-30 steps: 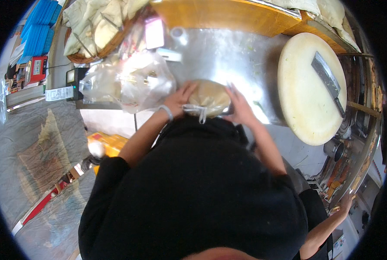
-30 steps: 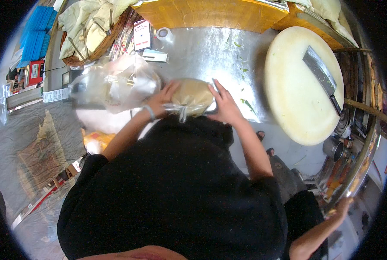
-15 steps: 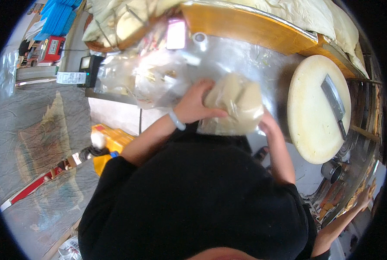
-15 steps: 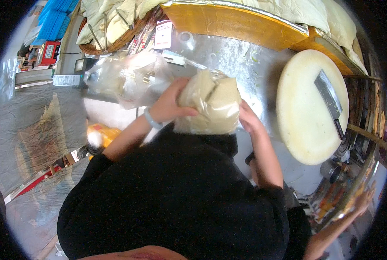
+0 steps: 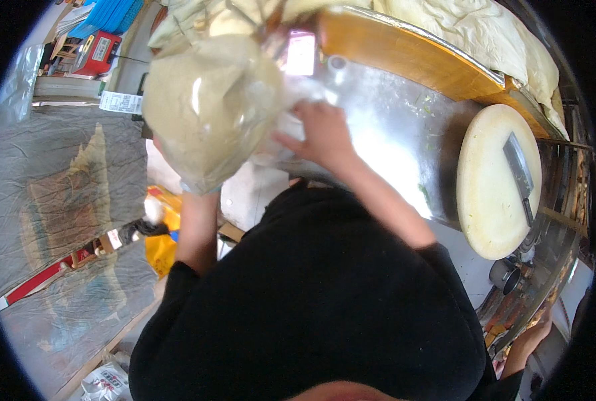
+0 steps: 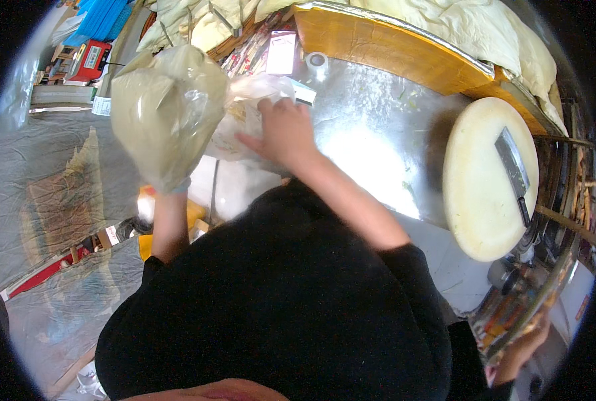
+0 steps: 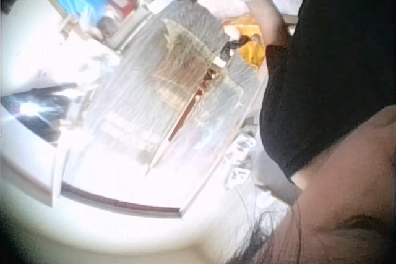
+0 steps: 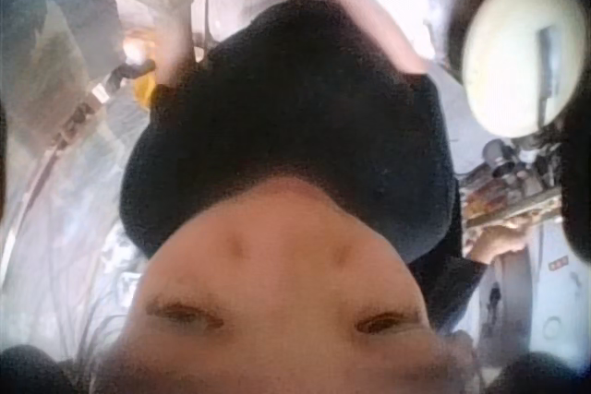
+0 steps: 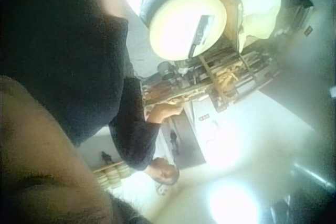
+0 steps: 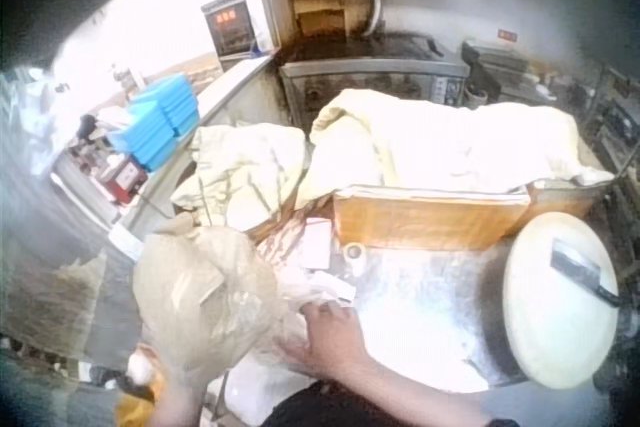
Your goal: The person scoops a yellow substance from a container into a plastic bag, then retrieves a flatbread from an oven and places it on a counter. They add chopped green vegetables and other fillings into the flatbread, fold it, and place it into a plastic bag.
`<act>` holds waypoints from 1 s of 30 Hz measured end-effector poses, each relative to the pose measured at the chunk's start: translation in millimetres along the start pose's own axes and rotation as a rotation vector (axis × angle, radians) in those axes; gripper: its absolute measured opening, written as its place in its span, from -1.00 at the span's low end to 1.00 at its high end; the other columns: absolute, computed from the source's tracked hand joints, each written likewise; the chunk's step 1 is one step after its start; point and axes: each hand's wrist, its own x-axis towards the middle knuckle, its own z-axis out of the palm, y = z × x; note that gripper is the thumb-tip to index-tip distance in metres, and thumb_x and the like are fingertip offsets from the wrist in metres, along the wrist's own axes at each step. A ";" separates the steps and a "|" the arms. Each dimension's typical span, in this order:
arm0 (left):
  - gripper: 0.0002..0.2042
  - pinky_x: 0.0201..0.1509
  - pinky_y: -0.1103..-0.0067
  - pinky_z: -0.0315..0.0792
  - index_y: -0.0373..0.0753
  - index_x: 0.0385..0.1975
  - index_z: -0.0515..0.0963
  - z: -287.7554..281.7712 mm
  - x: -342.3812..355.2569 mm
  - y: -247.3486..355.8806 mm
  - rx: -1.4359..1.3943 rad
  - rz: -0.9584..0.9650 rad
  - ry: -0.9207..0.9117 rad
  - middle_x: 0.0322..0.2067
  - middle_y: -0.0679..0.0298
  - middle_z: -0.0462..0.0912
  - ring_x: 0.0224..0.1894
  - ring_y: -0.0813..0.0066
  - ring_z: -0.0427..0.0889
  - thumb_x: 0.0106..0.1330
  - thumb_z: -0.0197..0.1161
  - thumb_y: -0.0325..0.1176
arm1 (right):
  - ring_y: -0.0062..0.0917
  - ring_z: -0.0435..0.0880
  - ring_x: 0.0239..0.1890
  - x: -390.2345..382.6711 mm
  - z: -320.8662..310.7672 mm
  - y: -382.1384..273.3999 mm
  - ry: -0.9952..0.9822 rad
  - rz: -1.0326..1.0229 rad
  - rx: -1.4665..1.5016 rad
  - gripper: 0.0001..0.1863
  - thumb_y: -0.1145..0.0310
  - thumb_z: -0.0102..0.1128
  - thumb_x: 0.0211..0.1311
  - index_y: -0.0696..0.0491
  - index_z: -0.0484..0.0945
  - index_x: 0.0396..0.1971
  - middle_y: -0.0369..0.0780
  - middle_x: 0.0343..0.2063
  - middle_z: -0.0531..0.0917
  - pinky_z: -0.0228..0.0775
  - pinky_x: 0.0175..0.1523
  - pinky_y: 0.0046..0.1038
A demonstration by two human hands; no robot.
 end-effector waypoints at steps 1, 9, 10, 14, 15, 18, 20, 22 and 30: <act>-0.47 0.05 0.36 0.32 -0.33 0.08 0.19 0.2 1.9 2.1 0.037 0.040 0.003 -0.02 0.06 0.37 -0.02 0.23 0.41 0.21 -0.11 -0.06 | -0.34 0.51 -0.28 0.4 14.7 -4.7 0.011 -0.023 -0.127 -0.60 0.04 0.15 -0.07 0.06 0.47 -0.35 -0.19 -0.38 0.57 0.28 -0.14 -0.37; -0.51 0.04 0.36 0.33 -0.28 0.05 0.25 -19.4 -14.9 -38.1 -0.412 -0.486 0.033 -0.03 0.10 0.39 -0.02 0.21 0.42 0.24 -0.13 -0.06 | -0.59 0.45 -0.32 -38.5 25.0 19.3 0.053 0.478 1.342 -0.78 0.33 0.06 0.04 0.08 0.43 -0.29 -0.30 -0.44 0.53 0.14 -0.05 -0.49; -0.52 0.04 0.37 0.33 -0.28 0.04 0.27 -22.2 -18.8 -42.4 -0.412 -0.527 0.052 -0.03 0.11 0.40 -0.03 0.21 0.42 0.24 -0.12 -0.06 | -0.62 0.44 -0.35 -44.0 21.3 18.9 0.121 0.471 1.378 -0.80 0.38 0.03 0.06 0.07 0.43 -0.28 -0.32 -0.46 0.52 0.16 -0.10 -0.52; -0.56 0.05 0.38 0.32 -0.27 0.00 0.31 -16.7 -22.9 -51.9 -0.421 -0.695 0.179 -0.05 0.13 0.42 -0.03 0.23 0.42 0.23 -0.07 -0.09 | -0.67 0.39 -0.49 -58.1 9.2 7.0 0.136 0.341 1.462 -0.84 0.39 -0.05 0.17 0.08 0.40 -0.25 -0.35 -0.55 0.45 0.23 -0.25 -0.60; -0.56 0.04 0.38 0.32 -0.27 0.00 0.31 -16.4 -22.8 -57.4 -0.435 -0.704 0.174 -0.06 0.13 0.43 -0.04 0.24 0.43 0.23 -0.06 -0.10 | -0.66 0.39 -0.49 -59.5 3.7 -1.1 0.034 0.306 1.484 -0.84 0.37 -0.07 0.20 0.08 0.39 -0.25 -0.35 -0.56 0.44 0.23 -0.24 -0.59; -0.57 0.02 0.38 0.34 -0.28 0.00 0.31 -15.8 -19.1 -81.1 -0.464 -0.709 0.138 -0.09 0.15 0.45 -0.07 0.26 0.45 0.23 -0.05 -0.12 | -0.63 0.38 -0.48 -59.6 5.3 -14.4 -0.094 0.199 1.523 -0.74 0.24 -0.26 0.31 0.09 0.34 -0.23 -0.31 -0.60 0.39 0.24 -0.20 -0.54; -0.57 0.00 0.38 0.35 -0.28 0.00 0.30 -13.2 -18.0 -95.9 -0.465 -0.683 0.090 -0.10 0.16 0.46 -0.08 0.27 0.45 0.23 -0.05 -0.13 | -0.62 0.38 -0.49 -60.2 7.4 -22.7 -0.008 0.209 1.509 -0.71 0.21 -0.32 0.33 0.09 0.33 -0.21 -0.30 -0.61 0.37 0.23 -0.21 -0.55; -0.60 -0.03 0.40 0.37 -0.28 0.02 0.26 -24.6 -16.0 -109.6 -0.347 -0.656 0.105 -0.09 0.13 0.43 -0.05 0.27 0.42 0.21 0.01 -0.25 | -0.61 0.37 -0.47 -57.9 2.2 -24.8 0.016 0.247 1.538 -0.68 0.20 -0.38 0.34 0.08 0.33 -0.21 -0.31 -0.58 0.36 0.22 -0.19 -0.56; -0.54 -0.11 0.39 0.38 -0.25 0.04 0.25 -54.6 0.3 -68.8 1.261 0.100 -0.055 -0.06 0.12 0.38 -0.06 0.14 0.40 0.05 0.03 -0.53 | -0.64 0.38 -0.44 -57.3 -8.8 -18.8 -0.115 0.303 1.566 -0.67 0.17 -0.39 0.34 0.06 0.34 -0.21 -0.31 -0.55 0.37 0.23 -0.20 -0.56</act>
